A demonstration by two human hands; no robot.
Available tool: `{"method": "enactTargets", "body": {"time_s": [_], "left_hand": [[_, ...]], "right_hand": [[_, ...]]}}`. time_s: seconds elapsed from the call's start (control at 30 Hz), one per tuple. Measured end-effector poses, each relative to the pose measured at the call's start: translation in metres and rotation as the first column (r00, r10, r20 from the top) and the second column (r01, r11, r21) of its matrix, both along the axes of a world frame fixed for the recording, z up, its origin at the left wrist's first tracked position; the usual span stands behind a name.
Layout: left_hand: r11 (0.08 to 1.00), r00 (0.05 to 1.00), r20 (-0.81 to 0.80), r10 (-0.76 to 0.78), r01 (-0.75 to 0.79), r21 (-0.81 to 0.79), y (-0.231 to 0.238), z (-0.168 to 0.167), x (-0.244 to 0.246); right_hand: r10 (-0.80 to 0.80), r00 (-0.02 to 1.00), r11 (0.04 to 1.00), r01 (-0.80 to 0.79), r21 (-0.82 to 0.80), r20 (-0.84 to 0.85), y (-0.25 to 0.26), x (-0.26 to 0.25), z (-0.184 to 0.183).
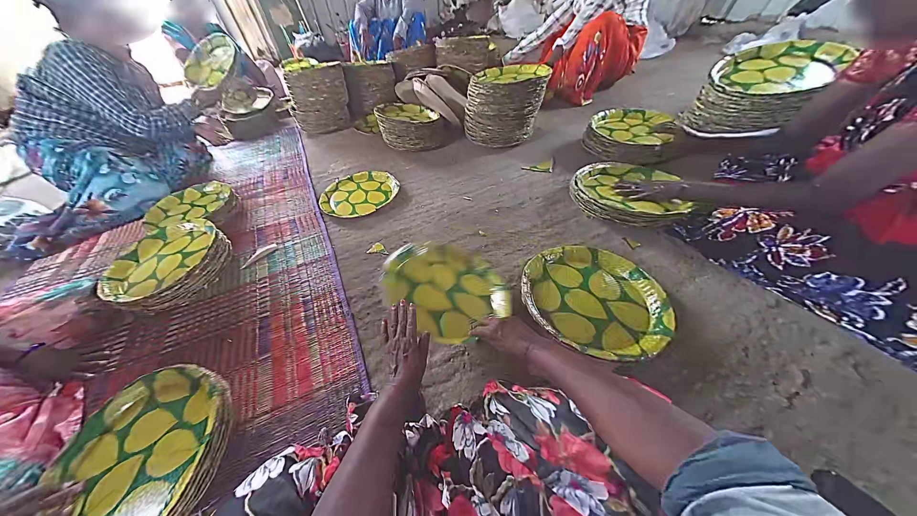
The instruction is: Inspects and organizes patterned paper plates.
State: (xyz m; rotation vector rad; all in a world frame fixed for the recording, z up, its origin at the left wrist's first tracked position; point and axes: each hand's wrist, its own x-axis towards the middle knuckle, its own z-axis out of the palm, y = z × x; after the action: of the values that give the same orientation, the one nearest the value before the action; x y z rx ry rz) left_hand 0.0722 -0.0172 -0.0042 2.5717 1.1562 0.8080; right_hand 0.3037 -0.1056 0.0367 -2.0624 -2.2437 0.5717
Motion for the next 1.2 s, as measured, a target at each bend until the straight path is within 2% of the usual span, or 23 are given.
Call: {"method": "enactTargets", "body": {"time_s": [0.07,0.1,0.17,0.2,0.27,0.33,0.4,0.47,0.6,0.7,0.77,0.83,0.9,0.93,1.0,1.07,1.1,1.2], "left_hand": [[0.955,0.961,-0.267,-0.074,-0.009,-0.296,-0.003,0.002,-0.008],[0.907,0.898,-0.419,-0.137,-0.056,-0.417,-0.005,0.000,-0.010],[0.862,0.770,-0.591,-0.241,-0.110,-0.495,-0.008,-0.007,-0.011],[0.870,0.750,-0.615,-0.243,-0.111,-0.480,-0.010,-0.007,-0.008],[0.882,0.762,-0.612,-0.212,-0.120,-0.455,-0.010,0.003,-0.002],[0.880,0.767,-0.607,-0.210,-0.121,-0.459,-0.010,0.003,0.002],[0.883,0.774,-0.601,-0.198,-0.126,-0.452,-0.011,-0.007,0.002],[0.864,0.771,-0.600,-0.213,-0.138,-0.484,-0.011,-0.015,-0.001],[0.859,0.777,-0.579,-0.247,-0.101,-0.502,-0.009,-0.027,-0.004],[0.848,0.784,-0.571,-0.243,-0.114,-0.517,-0.006,-0.022,-0.003],[0.861,0.856,-0.484,-0.183,-0.098,-0.499,-0.007,-0.025,-0.005],[0.935,0.959,-0.278,-0.063,-0.041,-0.351,-0.010,-0.038,-0.008],[0.999,0.998,-0.063,0.018,-0.021,-0.046,-0.008,-0.051,-0.005],[0.999,1.000,-0.019,0.023,-0.022,0.042,-0.008,-0.051,-0.004],[1.000,0.995,-0.097,-0.019,0.019,-0.006,-0.012,-0.046,-0.007],[0.980,0.962,-0.257,-0.087,0.035,-0.197,-0.017,-0.031,-0.011],[0.979,0.953,-0.296,-0.068,0.006,-0.206,-0.019,-0.021,-0.009],[0.991,0.990,-0.118,0.078,-0.090,-0.103,-0.020,0.001,-0.001]], "right_hand": [[0.065,0.995,0.985,-0.052,-0.162,0.078,0.003,-0.002,-0.011],[0.047,0.990,0.975,-0.017,-0.219,0.130,0.004,0.001,-0.014],[-0.114,0.980,0.967,0.147,-0.209,0.162,0.005,0.016,-0.013],[-0.247,0.957,0.952,0.268,-0.147,0.149,0.004,0.024,-0.011],[-0.530,0.838,0.842,0.538,-0.037,0.129,0.005,0.036,-0.008],[-0.699,0.704,0.698,0.710,-0.096,0.122,0.003,0.048,-0.007],[-0.724,0.646,0.605,0.763,-0.228,0.242,0.002,0.053,-0.008],[-0.722,0.626,0.565,0.779,-0.272,0.295,0.004,0.053,-0.008],[-0.783,0.582,0.570,0.813,-0.118,0.219,0.000,0.060,-0.007],[-0.780,0.619,0.625,0.766,0.149,0.090,-0.004,0.069,-0.004],[-0.679,0.734,0.706,0.644,0.293,0.025,-0.001,0.061,0.003],[-0.466,0.884,0.844,0.429,0.322,0.043,0.001,0.041,0.003],[-0.172,0.983,0.960,0.155,0.232,0.055,0.003,0.015,-0.003],[-0.056,0.997,0.990,0.050,0.136,0.044,0.005,0.004,-0.003],[0.029,0.999,0.999,-0.028,-0.027,0.044,0.010,-0.006,-0.007],[0.011,0.994,0.980,0.010,-0.200,0.108,0.012,-0.002,-0.008],[0.024,0.989,0.967,0.013,-0.253,0.144,0.010,0.002,-0.010],[0.065,0.990,0.975,-0.035,-0.220,0.129,0.005,0.008,-0.017]]}}
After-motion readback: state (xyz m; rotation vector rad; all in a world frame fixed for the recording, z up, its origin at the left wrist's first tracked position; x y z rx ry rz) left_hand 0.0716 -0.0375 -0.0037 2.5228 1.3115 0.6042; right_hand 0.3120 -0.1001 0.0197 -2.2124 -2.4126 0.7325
